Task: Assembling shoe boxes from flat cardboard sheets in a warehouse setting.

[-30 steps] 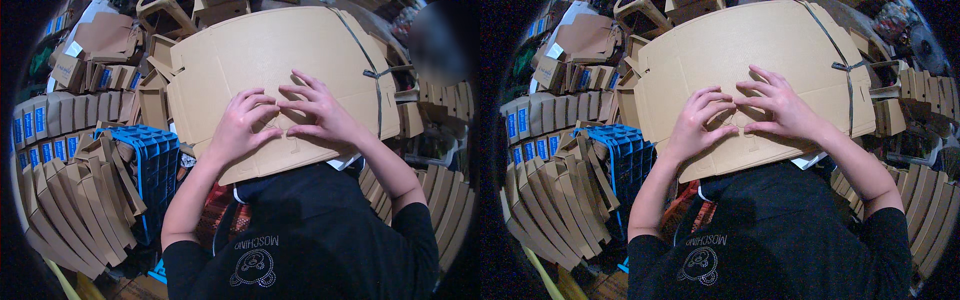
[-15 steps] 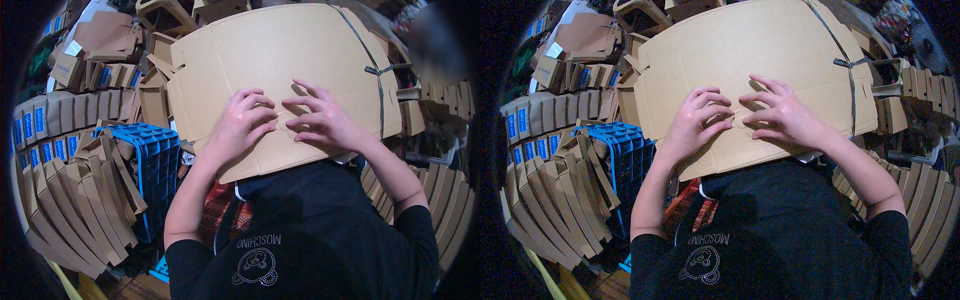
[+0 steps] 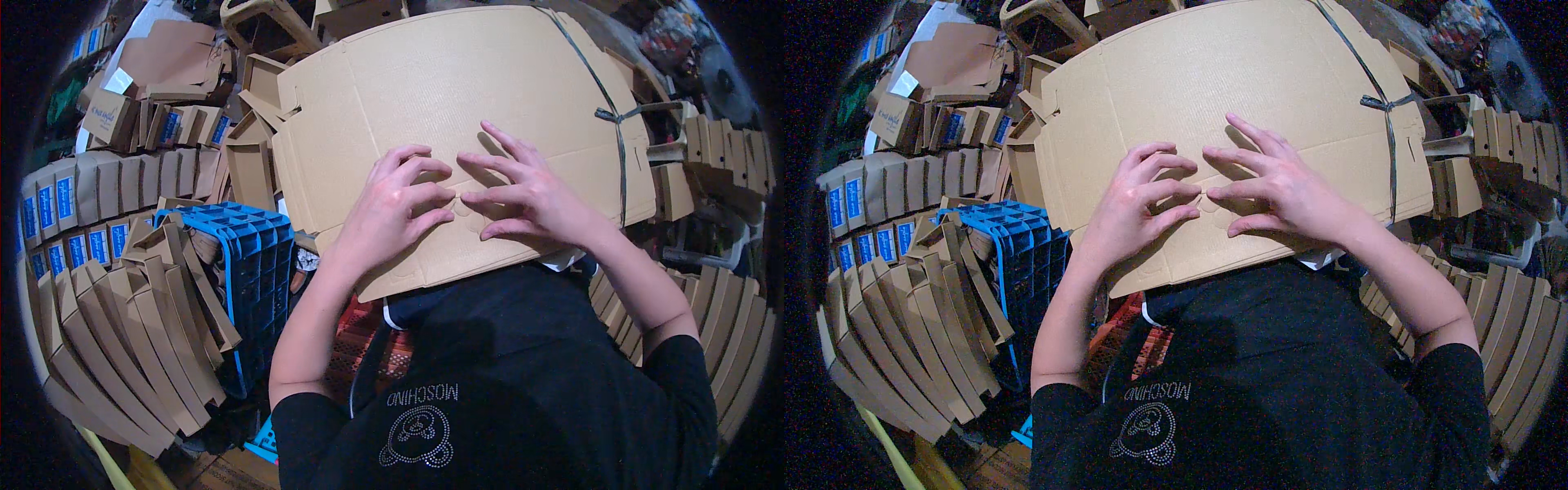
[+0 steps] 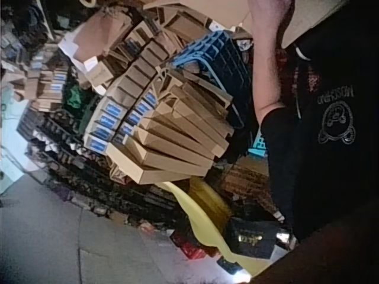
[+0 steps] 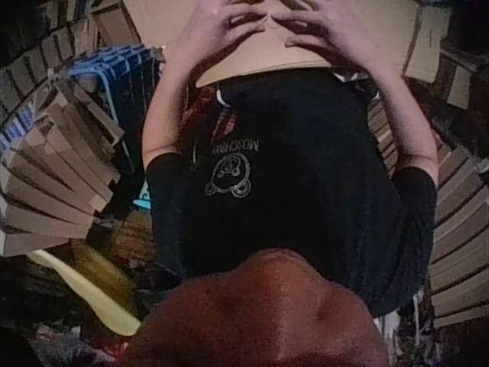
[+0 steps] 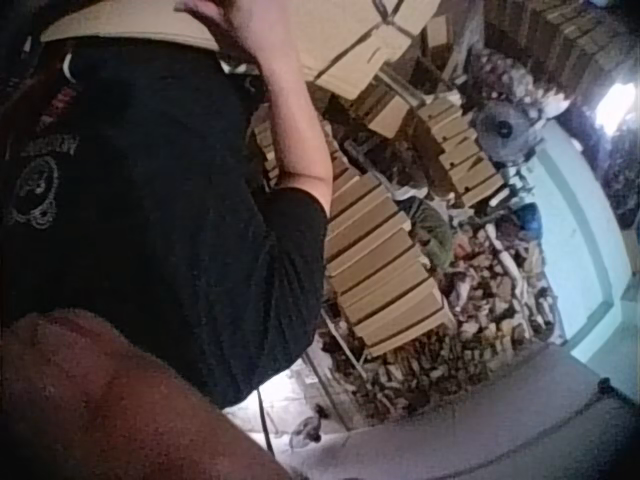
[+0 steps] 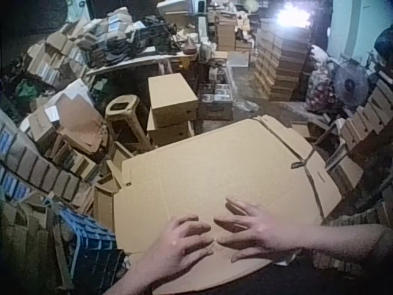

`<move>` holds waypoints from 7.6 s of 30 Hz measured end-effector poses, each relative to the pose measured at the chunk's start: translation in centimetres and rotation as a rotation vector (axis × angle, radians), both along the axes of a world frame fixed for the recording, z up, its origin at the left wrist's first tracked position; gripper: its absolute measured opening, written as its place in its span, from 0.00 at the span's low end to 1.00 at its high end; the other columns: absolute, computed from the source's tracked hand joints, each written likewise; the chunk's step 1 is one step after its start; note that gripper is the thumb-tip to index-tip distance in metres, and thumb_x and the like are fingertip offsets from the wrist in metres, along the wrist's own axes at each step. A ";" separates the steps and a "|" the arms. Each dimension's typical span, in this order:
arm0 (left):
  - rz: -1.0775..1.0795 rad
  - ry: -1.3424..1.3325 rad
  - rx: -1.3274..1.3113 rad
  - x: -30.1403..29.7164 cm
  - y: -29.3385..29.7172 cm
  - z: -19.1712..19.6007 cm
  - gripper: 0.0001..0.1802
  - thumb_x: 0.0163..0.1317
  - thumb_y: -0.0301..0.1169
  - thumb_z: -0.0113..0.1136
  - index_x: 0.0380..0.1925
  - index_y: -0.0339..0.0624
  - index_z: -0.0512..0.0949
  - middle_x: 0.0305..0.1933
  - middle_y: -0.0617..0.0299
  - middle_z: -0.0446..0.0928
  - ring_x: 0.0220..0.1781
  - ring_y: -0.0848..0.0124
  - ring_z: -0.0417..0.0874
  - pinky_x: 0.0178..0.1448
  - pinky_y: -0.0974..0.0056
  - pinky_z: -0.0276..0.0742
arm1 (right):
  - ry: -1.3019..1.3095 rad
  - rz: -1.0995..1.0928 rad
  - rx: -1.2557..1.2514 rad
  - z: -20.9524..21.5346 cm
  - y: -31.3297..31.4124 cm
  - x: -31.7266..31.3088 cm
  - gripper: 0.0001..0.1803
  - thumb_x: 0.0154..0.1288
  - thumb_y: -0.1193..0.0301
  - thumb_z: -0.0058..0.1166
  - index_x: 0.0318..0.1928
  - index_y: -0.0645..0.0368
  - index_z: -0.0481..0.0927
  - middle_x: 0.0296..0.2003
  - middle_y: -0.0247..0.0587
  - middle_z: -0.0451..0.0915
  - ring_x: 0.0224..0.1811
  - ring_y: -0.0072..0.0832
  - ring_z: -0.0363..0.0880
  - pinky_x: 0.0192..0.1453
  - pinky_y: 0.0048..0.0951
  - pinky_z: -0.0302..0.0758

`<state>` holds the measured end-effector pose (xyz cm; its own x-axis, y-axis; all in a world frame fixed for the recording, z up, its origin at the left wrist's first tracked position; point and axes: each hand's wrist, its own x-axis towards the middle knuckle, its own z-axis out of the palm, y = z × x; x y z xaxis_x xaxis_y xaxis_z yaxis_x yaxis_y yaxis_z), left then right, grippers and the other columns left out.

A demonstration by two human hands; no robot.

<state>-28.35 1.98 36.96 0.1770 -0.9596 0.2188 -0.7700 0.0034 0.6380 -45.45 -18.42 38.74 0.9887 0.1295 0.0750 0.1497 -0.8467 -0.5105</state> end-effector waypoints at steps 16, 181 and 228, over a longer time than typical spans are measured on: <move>0.070 0.055 0.040 -0.6 0.0 0.6 0.15 0.55 0.37 0.73 0.42 0.46 0.86 0.45 0.60 0.79 0.54 0.58 0.75 0.62 0.54 0.74 | -0.037 0.017 0.069 0.1 -0.1 0.0 0.17 0.55 0.56 0.72 0.41 0.50 0.85 0.64 0.36 0.75 0.77 0.52 0.56 0.76 0.56 0.61; 0.039 -0.078 -0.003 -1.3 0.4 0.7 0.10 0.60 0.31 0.69 0.37 0.42 0.80 0.52 0.59 0.80 0.64 0.54 0.75 0.66 0.51 0.73 | -0.187 -0.384 0.786 0.4 -0.4 0.9 0.08 0.63 0.76 0.68 0.42 0.62 0.86 0.42 0.39 0.85 0.44 0.24 0.84 0.50 0.26 0.82; -0.047 0.145 0.070 -0.1 2.9 1.4 0.24 0.52 0.42 0.77 0.49 0.49 0.85 0.58 0.61 0.77 0.66 0.54 0.71 0.70 0.51 0.70 | -0.165 -0.265 0.623 1.0 -0.4 0.3 0.07 0.60 0.77 0.69 0.40 0.61 0.87 0.37 0.37 0.86 0.39 0.23 0.83 0.45 0.25 0.80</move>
